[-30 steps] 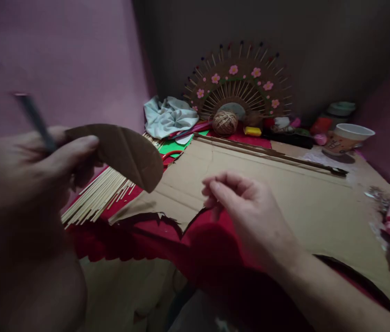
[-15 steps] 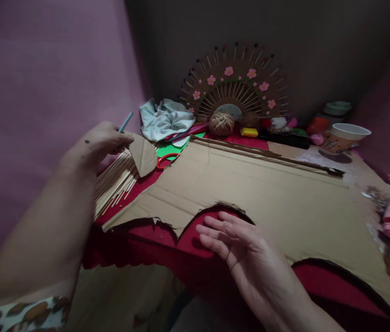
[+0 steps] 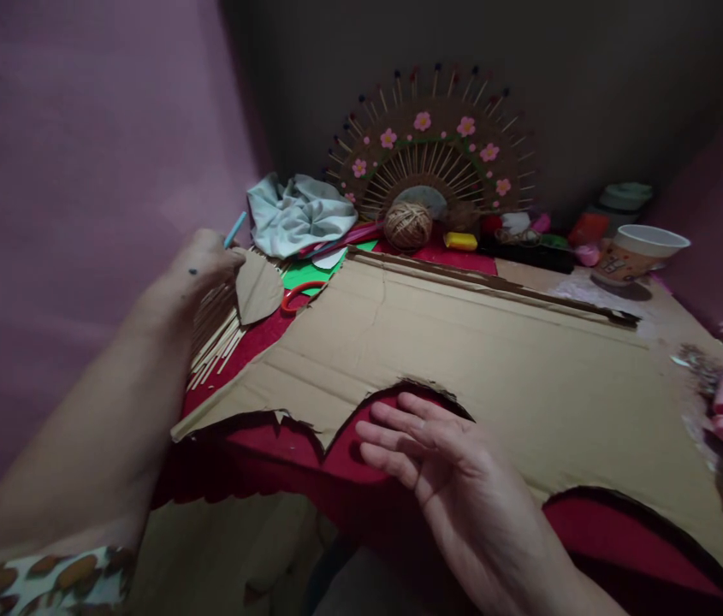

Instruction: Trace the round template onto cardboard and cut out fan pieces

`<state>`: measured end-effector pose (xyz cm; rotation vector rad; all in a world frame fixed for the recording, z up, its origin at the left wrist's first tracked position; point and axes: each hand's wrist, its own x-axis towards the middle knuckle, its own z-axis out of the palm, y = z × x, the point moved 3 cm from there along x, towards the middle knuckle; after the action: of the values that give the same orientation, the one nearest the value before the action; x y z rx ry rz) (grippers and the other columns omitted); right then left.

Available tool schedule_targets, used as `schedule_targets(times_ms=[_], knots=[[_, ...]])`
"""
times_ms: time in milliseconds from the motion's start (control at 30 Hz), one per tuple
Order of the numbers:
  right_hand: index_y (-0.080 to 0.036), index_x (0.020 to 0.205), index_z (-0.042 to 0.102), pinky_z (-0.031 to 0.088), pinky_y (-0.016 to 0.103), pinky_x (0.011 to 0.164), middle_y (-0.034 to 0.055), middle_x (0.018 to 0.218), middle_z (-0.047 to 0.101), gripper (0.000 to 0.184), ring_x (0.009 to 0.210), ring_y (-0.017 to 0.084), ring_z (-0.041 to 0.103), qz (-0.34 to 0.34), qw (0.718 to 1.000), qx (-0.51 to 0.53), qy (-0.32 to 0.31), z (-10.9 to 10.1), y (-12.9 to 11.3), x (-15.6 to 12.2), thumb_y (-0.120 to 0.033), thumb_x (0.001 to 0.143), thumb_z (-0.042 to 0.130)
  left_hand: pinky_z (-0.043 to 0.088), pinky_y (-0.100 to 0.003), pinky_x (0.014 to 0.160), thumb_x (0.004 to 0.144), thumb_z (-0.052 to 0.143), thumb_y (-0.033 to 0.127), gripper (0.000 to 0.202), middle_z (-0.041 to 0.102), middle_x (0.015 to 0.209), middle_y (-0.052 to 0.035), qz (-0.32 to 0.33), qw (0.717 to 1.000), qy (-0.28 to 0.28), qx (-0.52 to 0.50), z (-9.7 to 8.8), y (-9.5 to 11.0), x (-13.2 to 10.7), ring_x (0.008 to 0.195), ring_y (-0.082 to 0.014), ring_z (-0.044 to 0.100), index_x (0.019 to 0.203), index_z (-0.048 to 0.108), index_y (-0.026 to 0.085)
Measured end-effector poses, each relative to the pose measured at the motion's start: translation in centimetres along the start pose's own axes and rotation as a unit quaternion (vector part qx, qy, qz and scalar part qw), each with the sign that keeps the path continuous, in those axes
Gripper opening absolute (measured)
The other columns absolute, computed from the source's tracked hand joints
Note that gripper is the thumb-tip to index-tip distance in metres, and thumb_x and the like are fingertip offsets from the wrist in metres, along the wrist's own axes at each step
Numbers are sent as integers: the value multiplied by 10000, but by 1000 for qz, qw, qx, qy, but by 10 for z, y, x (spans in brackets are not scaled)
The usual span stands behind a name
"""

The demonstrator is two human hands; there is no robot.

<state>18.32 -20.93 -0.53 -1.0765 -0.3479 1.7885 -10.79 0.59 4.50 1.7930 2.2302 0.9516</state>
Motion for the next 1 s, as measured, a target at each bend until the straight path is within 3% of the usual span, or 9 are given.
schedule_targets(times_ms=[167, 300, 567, 833, 1000], knots=[[-103, 1002, 629, 548, 364, 776, 188, 1075, 651, 322, 946, 309, 646, 4, 1000, 3, 4, 0, 1, 1, -191, 694, 657, 385, -183, 569, 734, 563, 247, 164, 548, 542, 17, 39, 999, 9, 14, 1, -4, -3, 677, -141, 599, 617, 573, 132], [-119, 986, 642, 554, 345, 759, 172, 1081, 651, 297, 951, 301, 645, 14, 1000, -13, -5, 1, 0, 2, -190, 699, 658, 432, -194, 683, 776, 538, 303, 270, 682, 812, -84, 48, 998, 11, 41, 2, -5, -3, 852, -192, 623, 791, 615, 45], [-192, 953, 676, 568, 358, 714, 146, 1121, 638, 226, 944, 298, 647, 20, 998, -37, -35, -2, -2, 3, -227, 735, 626, 454, -317, 805, 806, 476, 297, 360, 663, 988, -175, 35, 994, 6, 102, 10, -12, -6, 967, -280, 605, 917, 616, -16], [-151, 982, 656, 577, 332, 687, 156, 1132, 631, 226, 918, 285, 659, 35, 999, -34, -17, -1, -6, 3, -214, 771, 603, 453, -379, 837, 787, 466, 244, 365, 644, 1037, -205, -4, 987, 1, 160, 13, -7, 0, 1018, -339, 587, 994, 617, -16], [-157, 1009, 655, 579, 362, 698, 157, 1158, 618, 254, 938, 299, 651, 53, 997, -45, -28, -1, -7, 2, -233, 773, 601, 454, -347, 839, 737, 516, 203, 319, 656, 1053, -180, -23, 984, -22, 173, 17, -4, -2, 1005, -317, 600, 977, 647, 39]])
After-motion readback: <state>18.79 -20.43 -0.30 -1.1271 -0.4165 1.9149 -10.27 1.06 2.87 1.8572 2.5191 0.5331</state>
